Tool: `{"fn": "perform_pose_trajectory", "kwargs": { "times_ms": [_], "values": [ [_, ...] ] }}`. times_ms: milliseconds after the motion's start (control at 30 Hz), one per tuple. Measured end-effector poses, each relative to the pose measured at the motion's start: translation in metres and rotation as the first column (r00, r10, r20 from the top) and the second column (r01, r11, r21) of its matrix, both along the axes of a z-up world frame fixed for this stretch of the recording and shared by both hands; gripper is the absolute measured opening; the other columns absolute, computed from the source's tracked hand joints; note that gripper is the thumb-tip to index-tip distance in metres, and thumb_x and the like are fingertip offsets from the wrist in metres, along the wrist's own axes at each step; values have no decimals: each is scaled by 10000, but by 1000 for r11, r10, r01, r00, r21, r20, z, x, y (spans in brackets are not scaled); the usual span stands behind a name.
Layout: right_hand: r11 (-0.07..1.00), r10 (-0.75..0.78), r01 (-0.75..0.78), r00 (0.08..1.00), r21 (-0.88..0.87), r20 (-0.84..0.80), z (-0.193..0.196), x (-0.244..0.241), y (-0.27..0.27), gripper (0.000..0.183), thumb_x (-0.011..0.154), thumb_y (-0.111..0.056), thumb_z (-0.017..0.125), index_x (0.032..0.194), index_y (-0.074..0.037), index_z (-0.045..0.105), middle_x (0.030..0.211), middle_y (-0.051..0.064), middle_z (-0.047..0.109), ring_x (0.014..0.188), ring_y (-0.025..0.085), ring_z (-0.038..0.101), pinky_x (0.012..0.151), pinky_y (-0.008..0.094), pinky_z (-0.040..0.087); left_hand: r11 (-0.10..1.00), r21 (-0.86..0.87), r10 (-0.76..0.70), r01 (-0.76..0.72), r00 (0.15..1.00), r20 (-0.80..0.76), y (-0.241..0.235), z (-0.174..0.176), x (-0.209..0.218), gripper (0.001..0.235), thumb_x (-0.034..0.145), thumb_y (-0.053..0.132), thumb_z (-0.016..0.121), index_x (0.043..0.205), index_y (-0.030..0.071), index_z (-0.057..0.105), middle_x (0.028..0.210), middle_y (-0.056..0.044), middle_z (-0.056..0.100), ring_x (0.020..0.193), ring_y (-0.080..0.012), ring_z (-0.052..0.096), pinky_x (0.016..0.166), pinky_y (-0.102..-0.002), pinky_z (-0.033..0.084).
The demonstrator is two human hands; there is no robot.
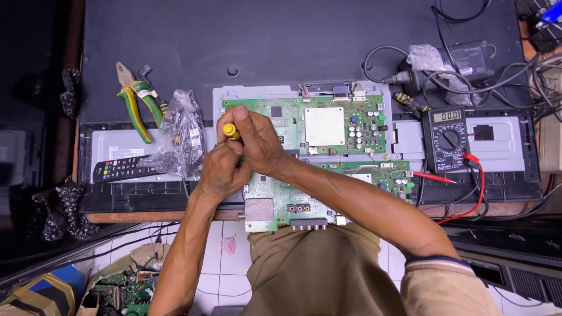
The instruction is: The person works on a disassembled television, using a soldering iron and a multimeter to test and repair circuit boards. They remove a board from the chassis, perform soldering and electrical measurements, and then reposition the board within the device.
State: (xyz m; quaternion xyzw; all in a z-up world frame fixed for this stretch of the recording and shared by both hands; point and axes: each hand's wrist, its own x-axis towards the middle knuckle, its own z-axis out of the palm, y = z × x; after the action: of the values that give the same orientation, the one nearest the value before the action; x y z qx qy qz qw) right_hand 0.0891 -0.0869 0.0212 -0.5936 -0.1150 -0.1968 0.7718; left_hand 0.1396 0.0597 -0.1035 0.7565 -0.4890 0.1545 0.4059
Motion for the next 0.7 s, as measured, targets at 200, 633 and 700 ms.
{"fn": "perform_pose_trajectory", "kwargs": {
  "times_ms": [200, 633, 700],
  "values": [
    [978, 110, -124, 990, 166, 90, -8, -10, -1, 742, 950, -696, 557, 1256, -24, 489, 742, 41, 609, 640, 36, 567, 618, 187, 455, 994, -44, 101, -101, 995, 2, 2, 9, 8, 389, 821, 150, 817, 595, 118, 502, 607, -111, 628, 626, -395, 647, 525, -441, 527],
    [999, -14, 7, 973, 35, 231, -17, 4, -1, 294, 1073, -316, 542, 1171, -46, 480, 838, 79, 607, 687, 100, 606, 610, 246, 456, 928, 362, 86, -90, 996, 27, -18, 86, -16, 252, 786, 286, 760, 780, 51, 668, 772, -202, 660, 809, -477, 660, 556, -589, 532],
    [1000, -18, 19, 1000, 14, -12, 7, -8, 2, 631, 1131, -410, 269, 736, -137, 678, 519, -4, 576, 533, 72, 552, 604, 227, 504, 940, 339, 80, -43, 992, -96, -17, 116, -24, 254, 852, 159, 683, 872, -71, 577, 858, -318, 563, 792, -645, 576, 503, -722, 478]
  ]
}}
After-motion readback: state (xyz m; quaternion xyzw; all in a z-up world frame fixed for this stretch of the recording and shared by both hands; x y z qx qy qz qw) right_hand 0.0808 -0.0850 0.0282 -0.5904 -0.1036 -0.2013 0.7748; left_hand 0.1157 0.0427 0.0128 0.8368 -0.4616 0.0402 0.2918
